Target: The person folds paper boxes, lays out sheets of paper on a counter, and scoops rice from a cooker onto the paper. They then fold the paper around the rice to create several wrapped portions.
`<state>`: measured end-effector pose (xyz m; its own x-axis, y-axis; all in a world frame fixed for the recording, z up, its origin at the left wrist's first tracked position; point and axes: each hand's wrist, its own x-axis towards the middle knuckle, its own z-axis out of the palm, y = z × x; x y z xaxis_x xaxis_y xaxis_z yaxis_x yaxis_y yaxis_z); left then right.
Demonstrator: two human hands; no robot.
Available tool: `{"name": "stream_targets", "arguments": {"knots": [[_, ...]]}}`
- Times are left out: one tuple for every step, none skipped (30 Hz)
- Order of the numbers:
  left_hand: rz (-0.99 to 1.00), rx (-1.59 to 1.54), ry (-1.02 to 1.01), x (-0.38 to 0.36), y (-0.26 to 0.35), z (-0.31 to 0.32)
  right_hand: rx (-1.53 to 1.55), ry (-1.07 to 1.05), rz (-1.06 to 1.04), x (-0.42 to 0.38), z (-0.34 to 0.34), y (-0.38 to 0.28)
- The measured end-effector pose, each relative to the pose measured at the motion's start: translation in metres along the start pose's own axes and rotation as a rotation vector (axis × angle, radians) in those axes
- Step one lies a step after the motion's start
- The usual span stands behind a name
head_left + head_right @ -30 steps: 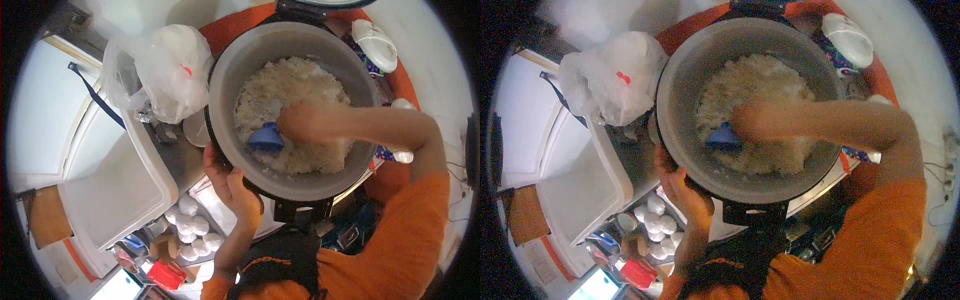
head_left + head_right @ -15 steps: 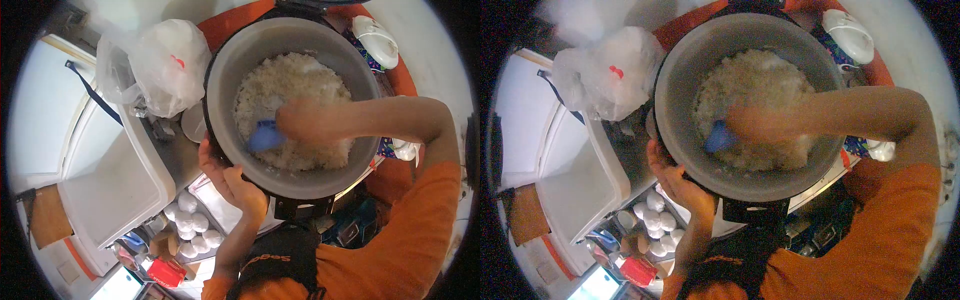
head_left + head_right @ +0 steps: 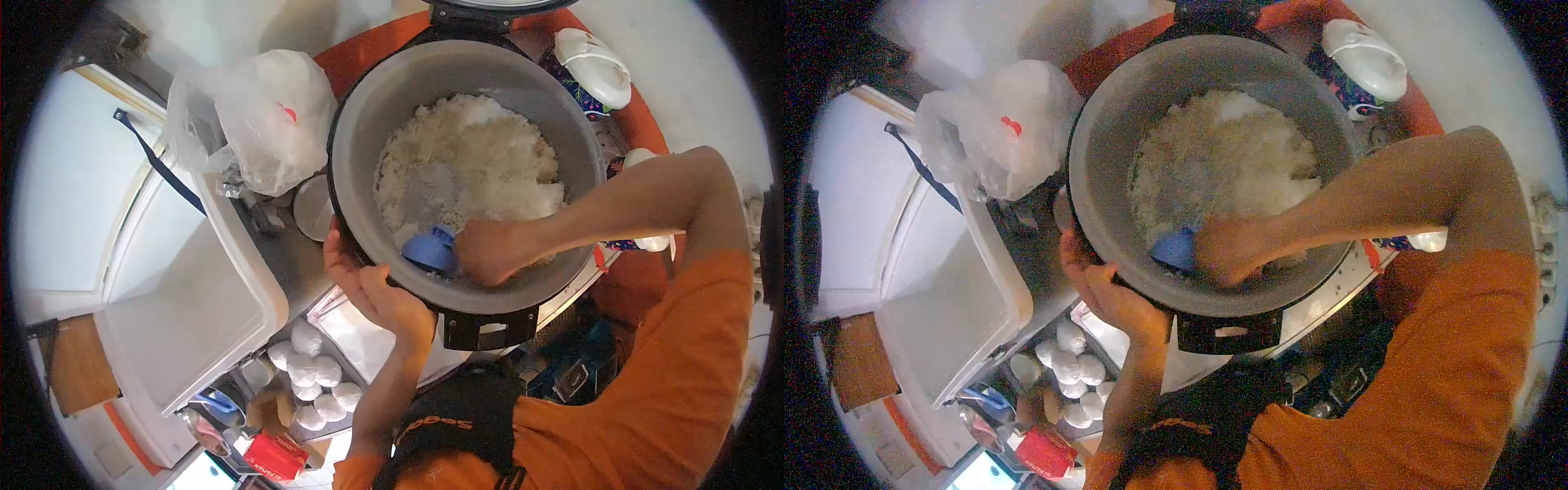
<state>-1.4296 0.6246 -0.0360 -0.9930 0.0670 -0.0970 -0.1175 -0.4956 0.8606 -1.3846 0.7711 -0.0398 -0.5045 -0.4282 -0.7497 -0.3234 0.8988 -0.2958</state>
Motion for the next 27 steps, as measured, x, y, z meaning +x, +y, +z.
{"name": "stream_targets", "arguments": {"knots": [[0.006,0.03,-0.015,0.001,0.001,-0.002,0.018,-0.084,0.009,-0.008,-0.011,-0.006],[0.002,0.033,-0.004,0.002,0.0,-0.001,0.171,-0.067,0.103,-0.02,-0.019,-0.002],[-0.008,0.046,0.004,0.001,0.001,-0.001,0.336,-0.048,0.192,-0.031,-0.024,0.004],[-0.027,0.074,0.006,0.0,0.002,-0.004,0.516,-0.028,0.275,-0.036,-0.027,0.007],[-0.036,0.053,0.01,0.001,0.001,-0.004,0.443,0.088,0.3,-0.035,-0.025,0.013],[-0.047,0.04,0.014,0.001,0.001,-0.006,0.376,0.203,0.319,-0.034,-0.024,0.018],[-0.06,0.03,0.01,0.001,0.001,-0.006,0.33,0.21,0.309,-0.029,-0.022,0.026],[-0.072,0.006,0.016,0.0,0.002,-0.002,0.285,0.218,0.3,-0.023,-0.02,0.036],[-0.086,-0.012,0.024,-0.001,0.005,0.002,0.256,0.111,0.252,-0.005,-0.021,0.049],[-0.094,-0.034,0.035,0.0,0.006,0.005,0.202,0.058,0.191,0.008,-0.017,0.055],[-0.078,-0.04,0.009,0.002,0.004,0.003,0.15,0.009,0.128,0.018,-0.02,0.056],[-0.064,-0.044,-0.009,0.003,0.001,-0.001,0.077,0.005,0.048,0.021,-0.025,0.041],[-0.048,-0.054,-0.031,0.004,-0.001,-0.005,0.001,0.005,-0.025,0.021,-0.03,0.026],[-0.032,-0.048,-0.013,0.004,-0.005,-0.007,0.052,-0.001,0.033,0.019,-0.027,0.015],[-0.027,-0.052,-0.009,0.006,-0.005,-0.007,0.101,-0.006,0.098,0.014,-0.02,0.006],[-0.026,-0.057,-0.007,0.006,-0.006,-0.006,0.153,-0.011,0.167,0.007,-0.013,0.0],[-0.027,-0.059,0.002,0.004,-0.006,-0.007,0.217,0.046,0.132,-0.001,-0.006,-0.005],[-0.03,-0.079,-0.019,0.004,-0.007,-0.008,0.276,0.105,0.095,-0.013,-0.003,-0.008],[-0.029,-0.098,-0.047,0.007,-0.01,-0.01,0.307,0.189,0.103,-0.026,0.001,-0.01],[-0.026,-0.111,-0.069,0.009,-0.012,-0.014,0.338,0.273,0.108,-0.04,0.003,-0.014],[0.007,-0.033,-0.086,0.011,-0.015,-0.018,0.324,0.37,0.151,-0.058,0.001,-0.015],[0.036,0.05,-0.102,0.012,-0.018,-0.024,0.316,0.469,0.19,-0.075,0.001,-0.019],[0.063,0.136,-0.121,0.011,-0.015,-0.029,0.603,0.52,0.241,-0.094,-0.002,-0.025],[0.044,0.063,-0.175,0.007,-0.008,-0.032,0.887,0.563,0.293,-0.114,-0.005,-0.031],[0.106,0.114,-0.199,0.001,0.0,-0.04,1.074,0.564,0.328,-0.133,-0.003,-0.037],[0.168,0.165,-0.227,-0.006,0.007,-0.054,1.259,0.575,0.367,-0.152,-0.002,-0.043],[0.229,0.22,-0.251,-0.014,0.014,-0.074,1.349,0.544,0.387,-0.17,0.007,-0.051]]}}
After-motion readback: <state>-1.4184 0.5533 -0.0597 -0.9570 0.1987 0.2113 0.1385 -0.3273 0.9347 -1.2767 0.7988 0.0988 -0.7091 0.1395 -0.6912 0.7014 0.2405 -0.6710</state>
